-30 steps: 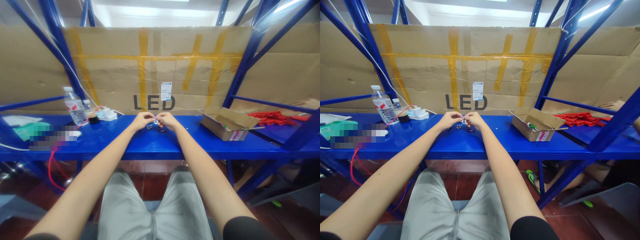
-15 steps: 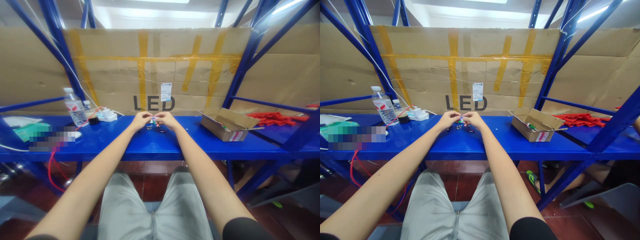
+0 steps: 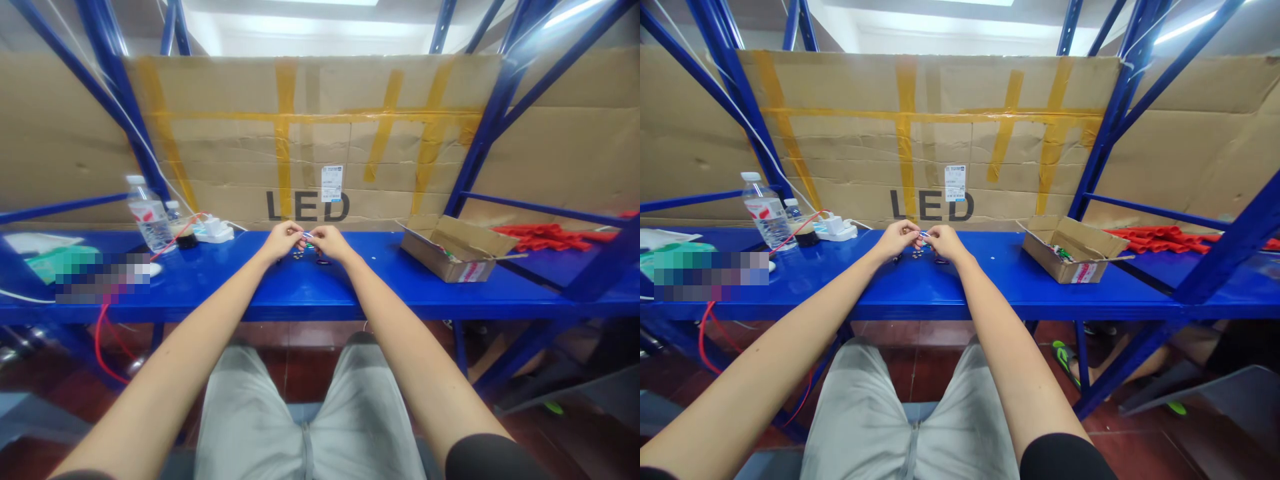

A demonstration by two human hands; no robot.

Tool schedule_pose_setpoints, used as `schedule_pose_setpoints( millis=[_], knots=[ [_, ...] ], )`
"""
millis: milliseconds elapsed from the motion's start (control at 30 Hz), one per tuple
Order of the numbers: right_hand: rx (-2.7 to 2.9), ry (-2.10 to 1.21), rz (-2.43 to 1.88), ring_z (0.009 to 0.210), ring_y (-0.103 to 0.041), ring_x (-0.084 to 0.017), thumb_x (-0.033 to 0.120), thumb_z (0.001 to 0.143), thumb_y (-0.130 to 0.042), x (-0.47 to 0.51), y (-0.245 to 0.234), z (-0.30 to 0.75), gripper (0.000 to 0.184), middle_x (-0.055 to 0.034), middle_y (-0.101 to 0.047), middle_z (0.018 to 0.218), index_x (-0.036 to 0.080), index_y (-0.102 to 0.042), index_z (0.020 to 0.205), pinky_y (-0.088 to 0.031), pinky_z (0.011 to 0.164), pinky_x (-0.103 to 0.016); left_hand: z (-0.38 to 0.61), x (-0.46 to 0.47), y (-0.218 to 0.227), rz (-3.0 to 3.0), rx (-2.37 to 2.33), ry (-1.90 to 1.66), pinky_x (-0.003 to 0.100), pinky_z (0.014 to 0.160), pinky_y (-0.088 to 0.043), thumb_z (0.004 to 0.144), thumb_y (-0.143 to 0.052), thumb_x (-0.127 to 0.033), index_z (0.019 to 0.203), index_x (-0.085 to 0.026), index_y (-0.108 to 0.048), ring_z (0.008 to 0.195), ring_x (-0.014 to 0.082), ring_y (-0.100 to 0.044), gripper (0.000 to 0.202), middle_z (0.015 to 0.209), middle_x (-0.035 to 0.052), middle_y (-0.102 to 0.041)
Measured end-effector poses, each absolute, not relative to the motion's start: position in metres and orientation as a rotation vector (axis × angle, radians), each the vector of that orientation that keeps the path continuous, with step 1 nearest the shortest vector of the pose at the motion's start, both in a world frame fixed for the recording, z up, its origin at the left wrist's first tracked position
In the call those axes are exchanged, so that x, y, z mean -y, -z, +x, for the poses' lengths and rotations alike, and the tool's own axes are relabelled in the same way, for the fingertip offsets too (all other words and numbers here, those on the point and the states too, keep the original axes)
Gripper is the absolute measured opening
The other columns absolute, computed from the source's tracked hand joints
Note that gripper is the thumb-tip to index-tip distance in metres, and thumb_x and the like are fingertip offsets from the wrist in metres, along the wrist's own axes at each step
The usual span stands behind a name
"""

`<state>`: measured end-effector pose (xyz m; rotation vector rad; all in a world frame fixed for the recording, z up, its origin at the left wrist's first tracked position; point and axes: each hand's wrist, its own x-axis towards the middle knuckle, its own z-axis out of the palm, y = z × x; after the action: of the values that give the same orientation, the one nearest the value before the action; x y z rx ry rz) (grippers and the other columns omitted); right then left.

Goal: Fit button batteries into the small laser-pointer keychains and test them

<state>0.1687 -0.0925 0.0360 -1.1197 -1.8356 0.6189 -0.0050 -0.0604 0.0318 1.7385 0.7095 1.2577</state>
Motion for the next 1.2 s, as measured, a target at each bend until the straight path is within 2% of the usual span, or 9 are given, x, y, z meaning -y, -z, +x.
schedule_pose_setpoints(
  millis=[200,367,667,933,1067,1200],
  knots=[
    [1.879,-0.428,-1.102,0.057,-0.054,-0.011,0.020,0.082,-0.065,0.087,-0.034,0.172,0.010,0.0013,-0.062,0.059,0.013,-0.071,0.078,-0.038,0.058,-0.022,-0.006,0.059,-0.030,1.751,-0.704,-1.264,0.032,0.062,-0.059,0.082,-0.066,-0.012,0.086,-0.012,-0.058,0.059,0.0163,-0.069,0.009,0.064,0.0030,-0.069],
    [1.932,-0.265,-1.077,0.067,-0.056,-0.013,0.017,0.081,-0.065,0.087,-0.033,0.173,0.011,-0.0015,-0.069,0.070,0.013,-0.075,0.083,-0.040,0.066,-0.023,-0.006,0.060,-0.031,1.758,-0.721,-1.242,0.032,0.064,-0.059,0.081,-0.066,-0.012,0.086,-0.012,-0.060,0.059,0.0161,-0.068,0.009,0.064,0.0027,-0.069],
    [2.058,-0.131,-1.081,0.073,-0.062,-0.015,0.011,0.084,-0.062,0.091,-0.034,0.170,0.015,-0.0059,-0.075,0.081,0.013,-0.077,0.086,-0.042,0.072,-0.023,-0.010,0.057,-0.030,1.876,-0.771,-1.179,0.029,0.063,-0.056,0.082,-0.061,-0.009,0.087,-0.012,-0.063,0.058,0.0156,-0.067,0.007,0.063,0.0023,-0.070],
    [2.161,-0.031,-1.072,0.076,-0.063,-0.016,0.010,0.089,-0.057,0.094,-0.036,0.167,0.019,-0.0106,-0.076,0.086,0.009,-0.076,0.087,-0.041,0.070,-0.022,-0.016,0.056,-0.032,1.885,-0.740,-1.119,0.028,0.058,-0.054,0.084,-0.063,-0.015,0.085,-0.012,-0.065,0.054,0.0148,-0.064,0.004,0.060,0.0021,-0.068],
    [2.159,-0.033,-1.059,0.078,-0.064,-0.016,0.011,0.089,-0.057,0.094,-0.036,0.167,0.020,-0.0102,-0.076,0.088,0.010,-0.077,0.089,-0.042,0.072,-0.022,-0.018,0.054,-0.031,1.859,-0.760,-1.129,0.024,0.054,-0.051,0.083,-0.068,-0.021,0.085,-0.011,-0.067,0.052,0.0127,-0.061,0.010,0.059,0.0017,-0.066],
    [2.148,-0.075,-1.054,0.078,-0.064,-0.017,0.010,0.088,-0.057,0.093,-0.036,0.167,0.020,-0.0093,-0.076,0.090,0.011,-0.077,0.091,-0.043,0.073,-0.023,-0.018,0.054,-0.031,1.770,-0.744,-1.113,0.027,0.058,-0.053,0.078,-0.076,-0.026,0.085,-0.011,-0.068,0.055,0.0137,-0.063,0.019,0.063,0.0032,-0.068]
  ],
)
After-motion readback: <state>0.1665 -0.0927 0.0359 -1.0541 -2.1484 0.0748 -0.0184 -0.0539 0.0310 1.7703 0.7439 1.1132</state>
